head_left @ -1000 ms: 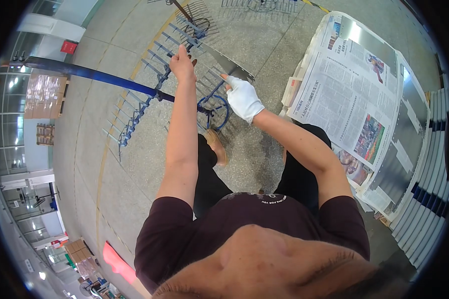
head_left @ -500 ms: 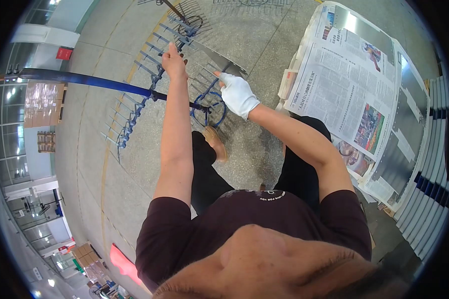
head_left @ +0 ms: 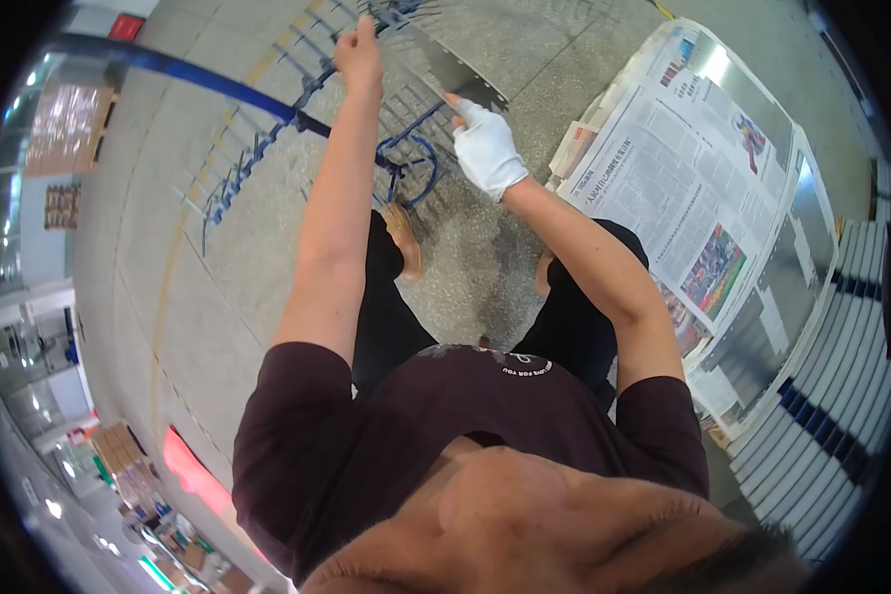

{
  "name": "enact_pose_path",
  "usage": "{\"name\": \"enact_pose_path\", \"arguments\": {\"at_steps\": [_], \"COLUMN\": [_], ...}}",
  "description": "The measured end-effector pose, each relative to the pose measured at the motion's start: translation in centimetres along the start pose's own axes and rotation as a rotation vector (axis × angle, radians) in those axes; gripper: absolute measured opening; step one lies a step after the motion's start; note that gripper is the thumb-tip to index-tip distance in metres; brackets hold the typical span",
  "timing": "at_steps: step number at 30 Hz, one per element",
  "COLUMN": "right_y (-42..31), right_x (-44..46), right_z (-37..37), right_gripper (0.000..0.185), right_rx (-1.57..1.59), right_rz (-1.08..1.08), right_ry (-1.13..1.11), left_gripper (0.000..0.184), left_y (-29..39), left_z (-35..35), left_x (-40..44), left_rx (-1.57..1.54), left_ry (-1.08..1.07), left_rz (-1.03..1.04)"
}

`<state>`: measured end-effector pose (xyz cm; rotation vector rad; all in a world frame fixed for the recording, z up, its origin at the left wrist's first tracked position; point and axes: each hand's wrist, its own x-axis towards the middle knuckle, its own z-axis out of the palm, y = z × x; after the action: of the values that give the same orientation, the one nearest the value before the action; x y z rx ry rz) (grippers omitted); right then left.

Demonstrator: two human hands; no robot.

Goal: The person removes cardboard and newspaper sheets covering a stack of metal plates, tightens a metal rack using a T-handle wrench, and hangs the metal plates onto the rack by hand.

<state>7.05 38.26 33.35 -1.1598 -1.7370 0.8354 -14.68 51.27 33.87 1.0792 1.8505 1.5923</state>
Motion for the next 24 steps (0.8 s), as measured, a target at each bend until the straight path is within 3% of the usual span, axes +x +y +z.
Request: {"name": "enact_pose_path", "arguments": {"at_steps": [3, 11, 21, 24], "right_y": [-0.6, 2.4, 1.8, 2.5], "right_x": [0.1, 0.3, 0.4, 0.6], "right_z": [-0.4, 0.6, -0.1, 0.2], "right_gripper": [0.035, 0.044, 0.044, 0.043], "right_rx": [0.004, 0.129, 0.238, 0.22], "right_rz": [0.033, 0.043, 0.14, 0.121], "right_ry": [-0.03, -0.005, -0.031, -0.008], "left_gripper": [0.028, 0.035, 0.042, 0.046], "left_y": [-0.3, 4.0, 3.2, 1.9], "left_z": [0.2, 0.0, 0.2, 0.7], "left_x": [-0.1, -2.7, -3.0, -3.5], "left_rx": [0.023, 0.052, 0.22, 0.084], "left_ry": [0.061, 0.097, 0.124, 0.179], "left_rz": [0.086, -0.001, -0.018, 0.063]}}
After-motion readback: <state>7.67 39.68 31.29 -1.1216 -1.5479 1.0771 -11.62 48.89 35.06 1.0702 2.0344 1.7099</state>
